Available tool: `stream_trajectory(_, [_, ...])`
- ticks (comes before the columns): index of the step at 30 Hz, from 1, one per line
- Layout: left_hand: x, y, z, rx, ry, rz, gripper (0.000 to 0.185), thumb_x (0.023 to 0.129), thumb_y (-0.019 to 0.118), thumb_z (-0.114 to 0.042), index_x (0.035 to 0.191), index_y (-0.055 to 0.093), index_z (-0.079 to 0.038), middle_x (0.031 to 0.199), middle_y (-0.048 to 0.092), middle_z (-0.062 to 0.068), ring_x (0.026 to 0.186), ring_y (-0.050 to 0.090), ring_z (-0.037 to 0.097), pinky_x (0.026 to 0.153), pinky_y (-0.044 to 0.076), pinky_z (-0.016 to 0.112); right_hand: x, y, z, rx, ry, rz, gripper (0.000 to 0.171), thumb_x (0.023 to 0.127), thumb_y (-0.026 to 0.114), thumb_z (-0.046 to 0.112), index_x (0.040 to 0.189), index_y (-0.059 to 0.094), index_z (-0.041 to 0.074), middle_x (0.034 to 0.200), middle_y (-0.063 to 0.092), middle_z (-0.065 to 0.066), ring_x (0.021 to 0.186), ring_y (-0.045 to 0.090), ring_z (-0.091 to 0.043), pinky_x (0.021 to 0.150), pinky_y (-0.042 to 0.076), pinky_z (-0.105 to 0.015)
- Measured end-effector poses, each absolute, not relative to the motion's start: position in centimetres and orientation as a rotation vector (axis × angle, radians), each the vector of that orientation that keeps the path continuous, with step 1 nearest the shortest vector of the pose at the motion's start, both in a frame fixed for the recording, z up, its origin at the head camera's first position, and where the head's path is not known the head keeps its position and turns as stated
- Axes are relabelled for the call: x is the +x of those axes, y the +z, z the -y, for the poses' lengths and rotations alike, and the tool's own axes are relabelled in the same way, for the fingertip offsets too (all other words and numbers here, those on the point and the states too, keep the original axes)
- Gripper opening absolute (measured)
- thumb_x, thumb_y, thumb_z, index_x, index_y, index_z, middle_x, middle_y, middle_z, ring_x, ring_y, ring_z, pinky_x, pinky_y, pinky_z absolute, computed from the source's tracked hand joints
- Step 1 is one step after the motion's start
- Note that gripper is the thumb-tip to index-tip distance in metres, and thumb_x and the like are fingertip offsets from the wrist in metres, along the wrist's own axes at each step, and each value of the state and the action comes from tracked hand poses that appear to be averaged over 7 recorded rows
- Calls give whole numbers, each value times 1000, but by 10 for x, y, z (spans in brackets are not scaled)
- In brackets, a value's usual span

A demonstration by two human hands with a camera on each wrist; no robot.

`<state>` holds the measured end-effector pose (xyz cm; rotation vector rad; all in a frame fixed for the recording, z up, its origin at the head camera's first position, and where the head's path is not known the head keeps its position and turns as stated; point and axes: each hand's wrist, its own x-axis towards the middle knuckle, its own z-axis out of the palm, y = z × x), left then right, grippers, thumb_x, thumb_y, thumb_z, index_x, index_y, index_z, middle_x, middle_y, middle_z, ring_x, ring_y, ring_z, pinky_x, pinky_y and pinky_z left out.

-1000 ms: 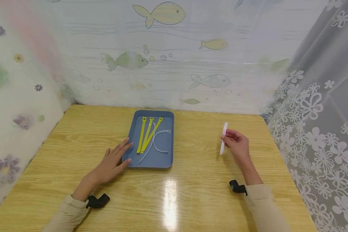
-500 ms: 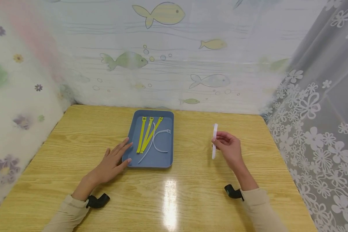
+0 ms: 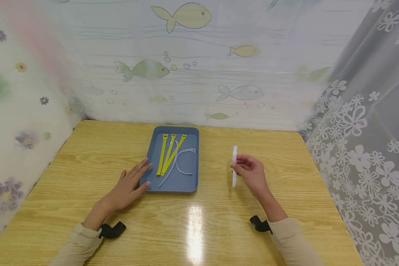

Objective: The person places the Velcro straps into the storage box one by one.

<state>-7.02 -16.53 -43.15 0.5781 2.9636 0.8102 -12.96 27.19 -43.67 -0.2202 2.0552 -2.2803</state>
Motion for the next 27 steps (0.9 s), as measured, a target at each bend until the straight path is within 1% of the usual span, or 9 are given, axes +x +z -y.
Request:
stream_trajectory(5, [-71,-432,166,570,805,-2960,65,106,53,-39,162,31,-16,171,16,7,152,21,48,111,4,80,-127,-438,-263,-249,-2246,-2059,30,98,65,-1,124,57,-15,98,69,6,90,74,-12,77,60,-25])
stream_trajectory(11, [-71,-433,166,567,805,-2959,65,106,53,-40,162,30,-16,172,14,6,152,20,47,111,3,80,-123,-441,-253,-261,-2248,-2024,26,97,67,1,120,61,-10,97,70,5,91,74,-13,77,60,-26])
stream_trajectory(15, [-71,-434,166,567,809,-2957,66,106,52,-40,162,29,-16,172,13,4,153,19,46,112,2,79,-118,-439,-247,-289,-2253,-1987,26,97,66,1,120,60,-11,97,70,3,90,74,-14,77,61,-27])
stream_trajectory(18, [-71,-436,166,569,810,-2958,66,106,52,-40,163,28,-17,172,12,3,153,18,46,112,2,79,-113,-436,-241,-323,-2246,-1966,30,97,66,0,122,57,-16,97,70,2,90,74,-14,78,61,-29])
stream_trajectory(25, [-71,-437,167,565,803,-2963,66,106,52,-41,163,28,-18,172,13,4,153,19,45,112,2,78,-103,-431,-226,-404,-2231,-1888,26,97,65,-2,118,58,-16,95,70,1,88,74,-13,79,61,-32])
stream_trajectory(27, [-71,-437,167,563,803,-2962,66,106,52,-41,163,28,-18,172,13,3,153,19,45,112,2,78,-101,-431,-222,-428,-2216,-1877,29,97,66,-3,119,56,-19,95,70,0,87,74,-14,79,62,-34])
